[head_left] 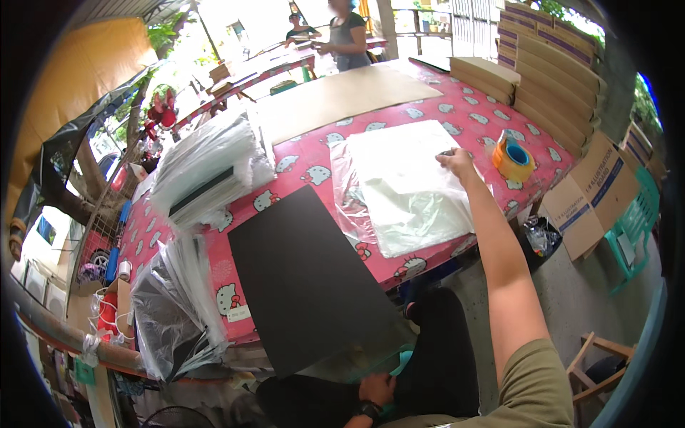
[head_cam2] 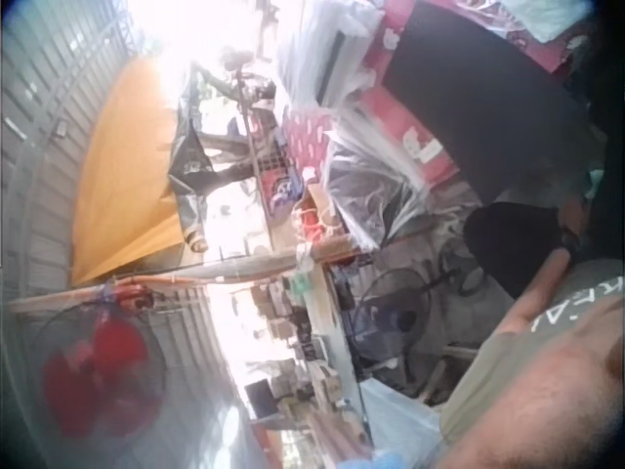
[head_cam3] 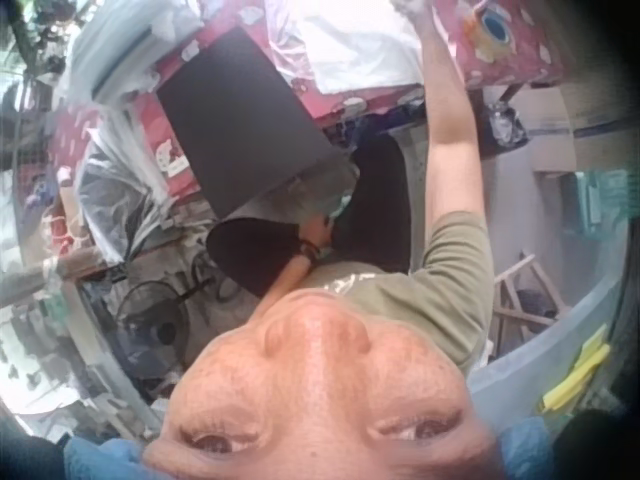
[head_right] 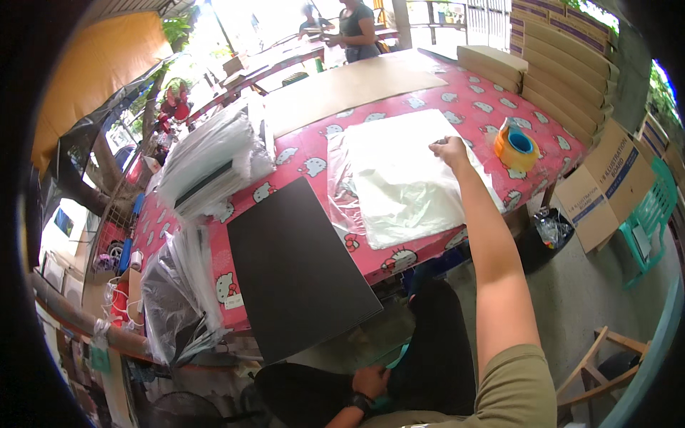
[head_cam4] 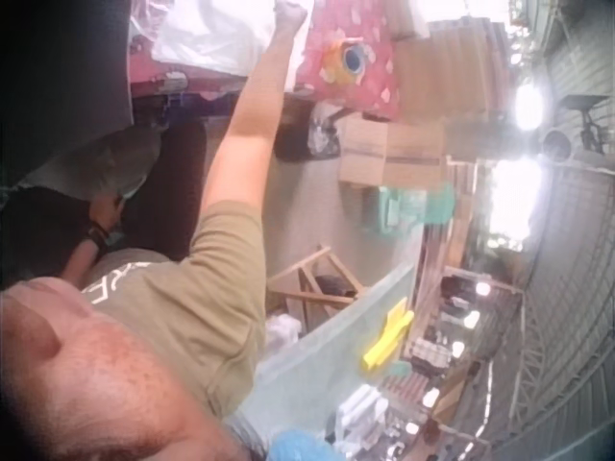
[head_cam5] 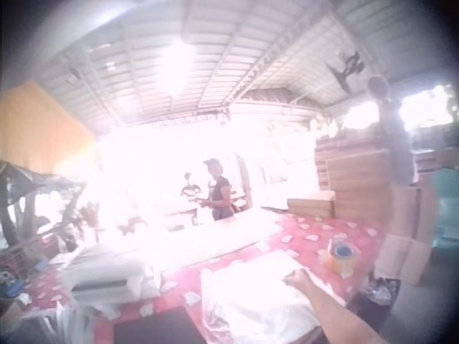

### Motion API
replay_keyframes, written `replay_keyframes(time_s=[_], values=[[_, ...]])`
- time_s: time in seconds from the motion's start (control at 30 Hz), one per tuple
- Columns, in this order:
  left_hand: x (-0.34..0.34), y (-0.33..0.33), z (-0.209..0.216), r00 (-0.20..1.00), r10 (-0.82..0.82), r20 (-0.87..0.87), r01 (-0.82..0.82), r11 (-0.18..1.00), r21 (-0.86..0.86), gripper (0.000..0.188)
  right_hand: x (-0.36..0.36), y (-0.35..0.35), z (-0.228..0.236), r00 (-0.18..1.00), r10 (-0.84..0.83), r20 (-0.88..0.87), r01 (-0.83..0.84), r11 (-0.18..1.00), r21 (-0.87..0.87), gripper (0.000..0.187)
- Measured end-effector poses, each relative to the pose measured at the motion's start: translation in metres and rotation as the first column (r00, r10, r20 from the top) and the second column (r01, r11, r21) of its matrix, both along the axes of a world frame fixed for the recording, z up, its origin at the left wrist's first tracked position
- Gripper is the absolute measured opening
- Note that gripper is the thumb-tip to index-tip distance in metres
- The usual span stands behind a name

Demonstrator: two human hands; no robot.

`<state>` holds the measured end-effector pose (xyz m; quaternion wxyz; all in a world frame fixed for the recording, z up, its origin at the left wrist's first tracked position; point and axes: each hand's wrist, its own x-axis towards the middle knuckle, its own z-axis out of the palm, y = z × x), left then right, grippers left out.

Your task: The person picks up paper boards and slides them into clear plastic bags, folding the top of the bag over before setting them aside.

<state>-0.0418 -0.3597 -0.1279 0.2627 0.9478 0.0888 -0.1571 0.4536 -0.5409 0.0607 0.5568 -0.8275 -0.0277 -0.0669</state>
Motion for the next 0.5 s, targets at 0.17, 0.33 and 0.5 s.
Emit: replay_keyframes(time_s=[0.17, 0.33, 0.5], values=[[-0.001, -0.003, 0.015, 0.999, 0.020, -0.040, -0.021, 0.999, -0.028, 0.027, -0.108, 0.036, 0.042, 0.744, 0.092, 0.662, 0.036, 0.984, -0.176, 0.010], [-0.008, -0.001, -0.006, 0.995, -0.007, 0.097, 0.006, 1.000, 0.017, 0.025, -0.191, 0.043, -0.006, 0.741, 0.622, 0.254, -0.096, 0.473, -0.876, 0.022], [-0.008, -0.004, -0.005, 0.989, -0.015, 0.148, 0.010, 0.999, 0.037, 0.025, -0.202, 0.023, 0.016, 0.808, 0.522, 0.273, -0.271, 0.741, -0.614, 0.024]])
